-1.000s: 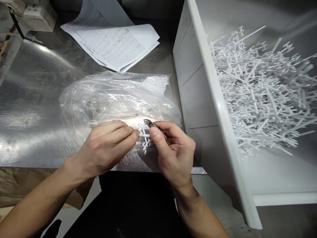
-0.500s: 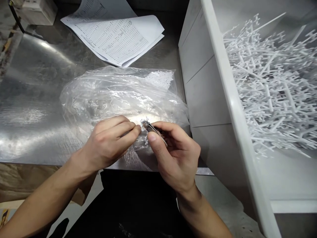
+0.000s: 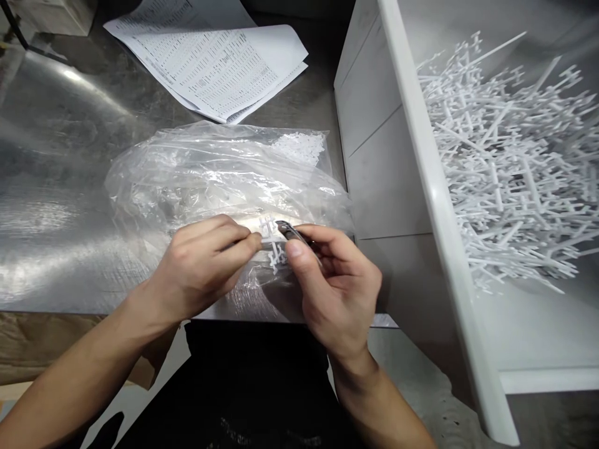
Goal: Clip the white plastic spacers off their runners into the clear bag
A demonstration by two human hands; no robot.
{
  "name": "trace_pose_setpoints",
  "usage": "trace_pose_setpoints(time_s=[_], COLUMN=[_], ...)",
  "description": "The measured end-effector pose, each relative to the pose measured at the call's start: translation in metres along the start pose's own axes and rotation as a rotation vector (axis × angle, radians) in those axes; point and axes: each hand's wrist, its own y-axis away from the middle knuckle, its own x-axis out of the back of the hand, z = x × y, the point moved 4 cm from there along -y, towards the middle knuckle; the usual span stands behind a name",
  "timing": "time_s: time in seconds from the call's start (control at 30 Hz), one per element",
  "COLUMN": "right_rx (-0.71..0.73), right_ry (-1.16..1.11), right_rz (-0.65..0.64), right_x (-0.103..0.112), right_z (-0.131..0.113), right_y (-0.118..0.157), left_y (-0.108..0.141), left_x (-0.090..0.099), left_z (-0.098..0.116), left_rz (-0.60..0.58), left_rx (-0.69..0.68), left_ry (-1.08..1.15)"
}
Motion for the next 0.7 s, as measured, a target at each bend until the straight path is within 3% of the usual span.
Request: trace_pose_setpoints(time_s=[0.17, 0.7], right_rx=[-0.009, 0.041], right_ry=[0.008, 0.100], right_rz=[-0.012, -0.079], right_x=[0.003, 0.001], right_z=[-0.003, 0.000], right_y=[0.000, 0.004], left_y=[0.004, 0.003], left_x=[0.010, 0.012], left_z=[-0.012, -0.008], left_rz=[0.126, 0.158], left_rx=[0.066, 0.084], left_ry=[0.060, 0.012])
